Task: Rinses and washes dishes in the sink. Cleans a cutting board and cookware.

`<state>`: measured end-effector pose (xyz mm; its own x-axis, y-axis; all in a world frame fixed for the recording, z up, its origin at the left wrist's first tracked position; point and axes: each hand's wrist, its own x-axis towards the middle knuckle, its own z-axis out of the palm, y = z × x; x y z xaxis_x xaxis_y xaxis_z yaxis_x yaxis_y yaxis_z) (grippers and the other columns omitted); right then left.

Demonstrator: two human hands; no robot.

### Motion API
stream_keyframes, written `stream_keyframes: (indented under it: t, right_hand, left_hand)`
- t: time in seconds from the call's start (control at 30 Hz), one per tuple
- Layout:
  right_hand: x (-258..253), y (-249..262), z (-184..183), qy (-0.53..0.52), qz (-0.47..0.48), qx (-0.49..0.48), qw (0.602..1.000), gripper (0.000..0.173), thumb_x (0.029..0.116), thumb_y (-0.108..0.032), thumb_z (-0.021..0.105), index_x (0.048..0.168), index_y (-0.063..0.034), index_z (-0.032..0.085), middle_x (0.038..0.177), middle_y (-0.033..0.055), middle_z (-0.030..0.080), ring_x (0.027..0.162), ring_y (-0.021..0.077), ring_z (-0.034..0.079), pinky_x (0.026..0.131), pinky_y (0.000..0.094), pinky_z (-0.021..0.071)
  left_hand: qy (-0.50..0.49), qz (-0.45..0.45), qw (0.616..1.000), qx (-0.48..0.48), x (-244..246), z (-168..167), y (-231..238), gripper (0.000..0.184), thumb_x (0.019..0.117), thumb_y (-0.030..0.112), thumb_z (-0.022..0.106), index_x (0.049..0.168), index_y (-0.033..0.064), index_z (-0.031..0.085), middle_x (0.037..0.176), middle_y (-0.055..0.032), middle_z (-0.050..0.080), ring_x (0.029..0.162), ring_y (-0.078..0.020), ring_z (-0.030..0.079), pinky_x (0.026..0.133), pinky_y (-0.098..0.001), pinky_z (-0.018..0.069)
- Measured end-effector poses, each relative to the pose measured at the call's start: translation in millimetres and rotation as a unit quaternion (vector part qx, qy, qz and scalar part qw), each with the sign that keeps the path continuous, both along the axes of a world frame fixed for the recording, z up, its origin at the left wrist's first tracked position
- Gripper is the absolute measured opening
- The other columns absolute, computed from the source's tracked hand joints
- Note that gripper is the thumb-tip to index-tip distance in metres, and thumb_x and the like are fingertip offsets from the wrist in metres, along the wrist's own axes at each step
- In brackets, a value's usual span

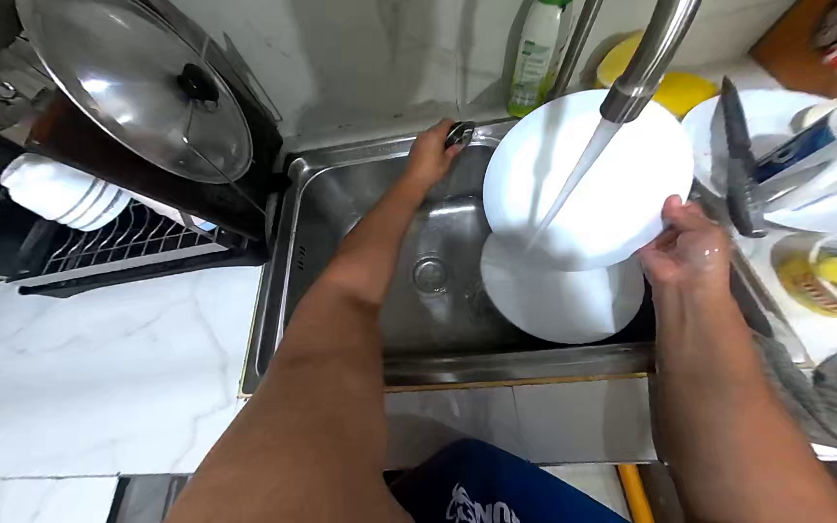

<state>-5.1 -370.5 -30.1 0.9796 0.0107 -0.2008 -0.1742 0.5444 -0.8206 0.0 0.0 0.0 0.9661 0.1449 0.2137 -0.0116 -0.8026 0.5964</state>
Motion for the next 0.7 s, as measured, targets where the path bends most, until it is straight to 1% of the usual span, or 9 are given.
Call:
stream_keyframes:
  t: [0.07, 0.1, 0.2, 0.27, 0.33, 0.37, 0.43, 0.53, 0.7]
  right_hand:
    - [-2, 2, 1, 0.011, -0.010, -0.001, 1.000, 0.007, 0.1061, -0.011, 0.051, 0.111, -0.0141, 0.056, 0.089, -0.0021, 0.067, 0.081, 0.0087, 0.069, 0.076, 0.0304, 0.0615]
    - [-3, 4, 2, 0.015, -0.017, 0.000, 1.000, 0.007, 0.1057, -0.011, 0.052, 0.111, -0.0135, 0.056, 0.089, -0.0017, 0.067, 0.080, 0.0088, 0.069, 0.075, 0.0301, 0.0614]
    - [-3, 4, 3, 0.016, -0.013, 0.002, 1.000, 0.007, 0.1067, -0.012, 0.051, 0.111, -0.0134, 0.056, 0.091, -0.0016, 0.067, 0.082, 0.0094, 0.069, 0.077, 0.0314, 0.0613]
    - [-2, 3, 2, 0.015, -0.014, 0.005, 1.000, 0.007, 0.1063, -0.012, 0.052, 0.112, -0.0141, 0.055, 0.091, -0.0021, 0.067, 0.083, 0.0095, 0.069, 0.078, 0.0319, 0.0616]
    - [0, 1, -1, 0.010, -0.013, 0.011, 1.000, 0.007, 0.1055, -0.011, 0.053, 0.112, -0.0142, 0.056, 0.092, -0.0015, 0.067, 0.084, 0.0098, 0.069, 0.079, 0.0324, 0.0610]
    - [0, 1, -2, 0.010, -0.014, 0.014, 1.000, 0.008, 0.1054, -0.011, 0.053, 0.112, -0.0140, 0.056, 0.093, -0.0009, 0.067, 0.084, 0.0103, 0.069, 0.079, 0.0326, 0.0611]
    - [-1, 1, -1, 0.005, -0.012, 0.015, 1.000, 0.008, 0.1059, -0.011, 0.052, 0.112, -0.0147, 0.055, 0.094, -0.0014, 0.066, 0.086, 0.0098, 0.069, 0.081, 0.0322, 0.0609]
    - [0, 0, -2, 0.000, -0.009, 0.002, 1.000, 0.008, 0.1063, -0.012, 0.052, 0.112, -0.0145, 0.055, 0.093, -0.0020, 0.067, 0.085, 0.0095, 0.069, 0.080, 0.0318, 0.0608]
    - [1, -2, -3, -0.003, -0.004, -0.013, 1.000, 0.009, 0.1064, -0.013, 0.052, 0.115, -0.0143, 0.055, 0.095, -0.0015, 0.068, 0.088, 0.0105, 0.070, 0.082, 0.0332, 0.0613]
  left_hand:
    - [0.106, 0.015, 0.979, -0.175, -58, -25, -1, 0.049, 0.1004, 0.009, 0.064, 0.144, -0.0056, 0.047, 0.120, -0.0244, 0.066, 0.096, -0.0258, 0.070, 0.088, -0.0407, 0.0591]
    - [0.181, 0.031, 0.948, -0.260, -82, -41, -2, 0.055, 0.1015, 0.007, 0.062, 0.150, -0.0011, 0.039, 0.123, -0.0246, 0.063, 0.092, -0.0252, 0.070, 0.083, -0.0397, 0.0603]
    - [0.343, 0.070, 0.874, -0.336, -132, -95, -14, 0.055, 0.1054, 0.009, 0.056, 0.156, 0.0089, 0.034, 0.126, -0.0239, 0.061, 0.089, -0.0269, 0.068, 0.079, -0.0410, 0.0588]
    - [0.386, 0.076, 0.887, -0.243, -143, -130, -13, 0.053, 0.1046, 0.014, 0.060, 0.153, 0.0070, 0.040, 0.128, -0.0262, 0.061, 0.094, -0.0321, 0.068, 0.083, -0.0461, 0.0577]
    - [0.384, 0.073, 0.920, -0.042, -146, -149, -11, 0.058, 0.0991, 0.021, 0.070, 0.150, 0.0049, 0.047, 0.136, -0.0290, 0.060, 0.116, -0.0434, 0.065, 0.097, -0.0597, 0.0527]
    - [0.370, 0.072, 0.925, 0.046, -148, -155, -12, 0.058, 0.0954, 0.022, 0.072, 0.147, 0.0070, 0.051, 0.140, -0.0294, 0.055, 0.120, -0.0470, 0.061, 0.097, -0.0639, 0.0520]
    - [0.327, 0.022, 0.933, 0.149, -151, -158, -17, 0.056, 0.0911, 0.012, 0.073, 0.144, 0.0079, 0.055, 0.148, -0.0287, 0.047, 0.130, -0.0474, 0.053, 0.102, -0.0614, 0.0500]
    - [0.266, -0.093, 0.947, 0.155, -150, -177, -15, 0.041, 0.0946, 0.004, 0.067, 0.135, -0.0007, 0.061, 0.140, -0.0252, 0.058, 0.131, -0.0409, 0.056, 0.111, -0.0538, 0.0453]
    - [0.320, -0.065, 0.941, 0.093, -137, -168, -14, 0.033, 0.0968, 0.011, 0.066, 0.127, -0.0031, 0.066, 0.124, -0.0251, 0.067, 0.119, -0.0405, 0.064, 0.105, -0.0572, 0.0483]
